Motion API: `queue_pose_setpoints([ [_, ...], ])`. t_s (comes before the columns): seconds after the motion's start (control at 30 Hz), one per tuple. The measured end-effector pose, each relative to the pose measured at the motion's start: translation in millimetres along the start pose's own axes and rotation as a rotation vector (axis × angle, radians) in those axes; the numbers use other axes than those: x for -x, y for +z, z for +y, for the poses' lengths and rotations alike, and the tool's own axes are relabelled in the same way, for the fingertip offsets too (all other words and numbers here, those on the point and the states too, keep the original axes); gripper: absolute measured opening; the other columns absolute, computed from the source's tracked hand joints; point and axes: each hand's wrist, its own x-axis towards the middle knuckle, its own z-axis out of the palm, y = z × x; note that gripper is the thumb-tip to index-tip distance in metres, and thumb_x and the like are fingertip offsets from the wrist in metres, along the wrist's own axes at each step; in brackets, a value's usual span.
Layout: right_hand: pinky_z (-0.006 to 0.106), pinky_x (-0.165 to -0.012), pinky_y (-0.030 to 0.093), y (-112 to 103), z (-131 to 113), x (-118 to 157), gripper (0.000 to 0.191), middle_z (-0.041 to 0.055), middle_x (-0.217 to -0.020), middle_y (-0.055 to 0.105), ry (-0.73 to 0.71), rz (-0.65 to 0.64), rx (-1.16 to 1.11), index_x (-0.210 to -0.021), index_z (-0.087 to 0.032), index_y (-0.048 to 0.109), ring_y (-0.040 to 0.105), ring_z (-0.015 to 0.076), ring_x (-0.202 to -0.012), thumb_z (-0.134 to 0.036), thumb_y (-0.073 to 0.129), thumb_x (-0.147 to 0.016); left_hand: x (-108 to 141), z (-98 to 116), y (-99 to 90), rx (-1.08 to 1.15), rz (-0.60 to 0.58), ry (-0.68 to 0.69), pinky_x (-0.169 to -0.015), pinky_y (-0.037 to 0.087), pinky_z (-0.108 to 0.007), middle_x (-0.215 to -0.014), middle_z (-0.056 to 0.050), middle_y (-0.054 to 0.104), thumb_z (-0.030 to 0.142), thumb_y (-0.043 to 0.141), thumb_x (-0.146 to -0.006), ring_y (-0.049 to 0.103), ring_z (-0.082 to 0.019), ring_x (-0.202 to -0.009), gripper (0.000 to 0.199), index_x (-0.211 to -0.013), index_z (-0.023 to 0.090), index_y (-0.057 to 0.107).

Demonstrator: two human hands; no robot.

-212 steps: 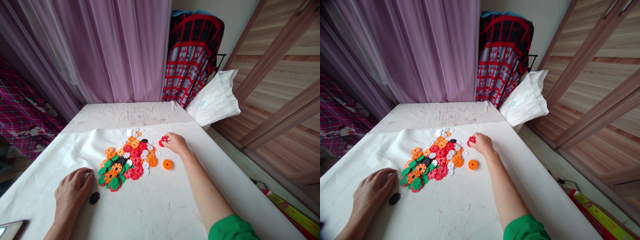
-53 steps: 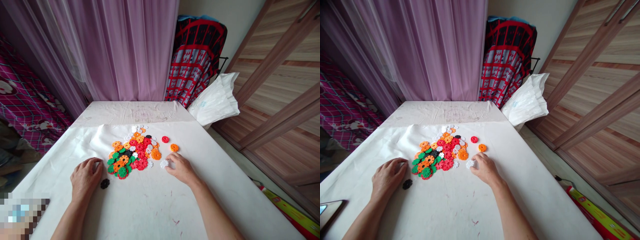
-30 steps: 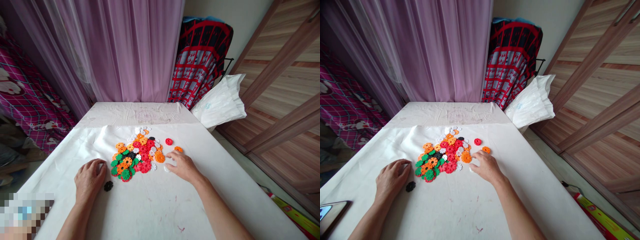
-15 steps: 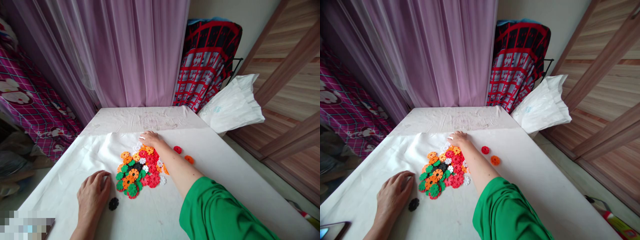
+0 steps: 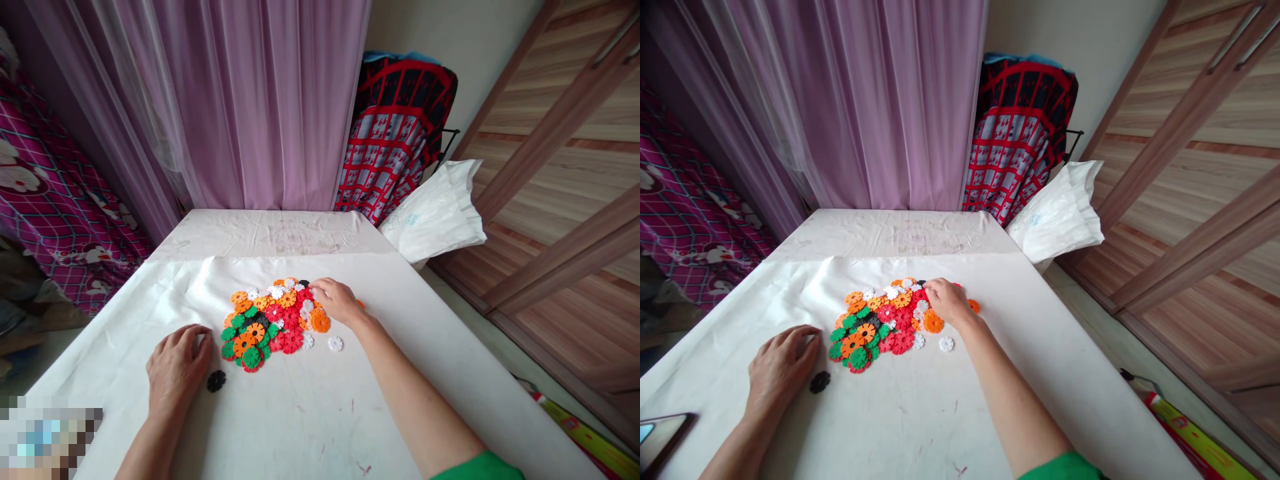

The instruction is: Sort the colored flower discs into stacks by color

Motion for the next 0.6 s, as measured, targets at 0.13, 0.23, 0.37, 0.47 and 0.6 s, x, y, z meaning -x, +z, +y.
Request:
queue_pose_setpoints([
  [0.13, 0.031, -0.090, 0.050, 0.9, 15.5, 43.7, 0.028, 0.0041, -0.114, 0.072, 0.097, -0.018, 0.073, -0.111, -0.025, 0.070, 0.067, 0.0200, -0.101, -0.029, 0.065, -0.083, 0.3, 1.3, -1.4, -0.005, 0.010, 0.006, -0.097, 0.045, -0.050, -0.124, -0.009, 0.067, 0.041, 0.039, -0.092, 0.056, -0.033, -0.117, 0.037, -0.104, 0.025, 0.071],
  [0.23, 0.035, -0.094, 0.048, 14.4, 14.5, 60.0, 0.038, 0.0094, -0.116, 0.070, 0.090, 0.026, 0.167, -0.114, -0.022, 0.067, 0.063, 0.0251, -0.110, -0.033, 0.072, -0.079, 0.4, 0.4, -1.5, -0.011, 0.015, 0.017, -0.097, 0.045, -0.050, -0.124, -0.010, 0.067, 0.038, 0.042, -0.092, 0.057, -0.033, -0.116, 0.034, -0.104, 0.024, 0.071],
  [0.37, 0.037, -0.095, 0.047, 30.2, 9.8, 60.6, 0.028, 0.0113, -0.110, 0.070, 0.068, 0.054, 0.225, -0.109, -0.022, 0.067, 0.061, 0.0268, -0.108, -0.032, 0.068, -0.083, 0.3, -4.2, 1.1, -0.006, 0.023, 0.042, -0.096, 0.047, -0.048, -0.123, -0.010, 0.067, 0.038, 0.042, -0.092, 0.059, -0.031, -0.113, 0.033, -0.103, 0.024, 0.070],
  [0.47, 0.038, -0.094, 0.048, 34.6, 10.1, 58.7, 0.029, 0.0109, -0.109, 0.070, 0.085, 0.077, 0.181, -0.111, -0.022, 0.066, 0.062, 0.0262, -0.106, -0.028, 0.066, -0.083, 0.0, -7.9, 3.8, 0.000, 0.032, 0.047, -0.096, 0.048, -0.045, -0.122, -0.008, 0.068, 0.040, 0.040, -0.092, 0.060, -0.029, -0.113, 0.035, -0.103, 0.025, 0.069],
  [0.6, 0.035, -0.093, 0.051, 22.2, 21.2, 59.0, 0.031, 0.0088, -0.112, 0.071, 0.091, 0.130, 0.040, -0.110, -0.023, 0.066, 0.064, 0.0236, -0.105, -0.023, 0.065, -0.080, -0.7, -11.2, 5.8, 0.006, 0.047, 0.061, -0.096, 0.048, -0.041, -0.118, -0.005, 0.070, 0.044, 0.037, -0.091, 0.062, -0.028, -0.110, 0.036, -0.099, 0.027, 0.068],
])
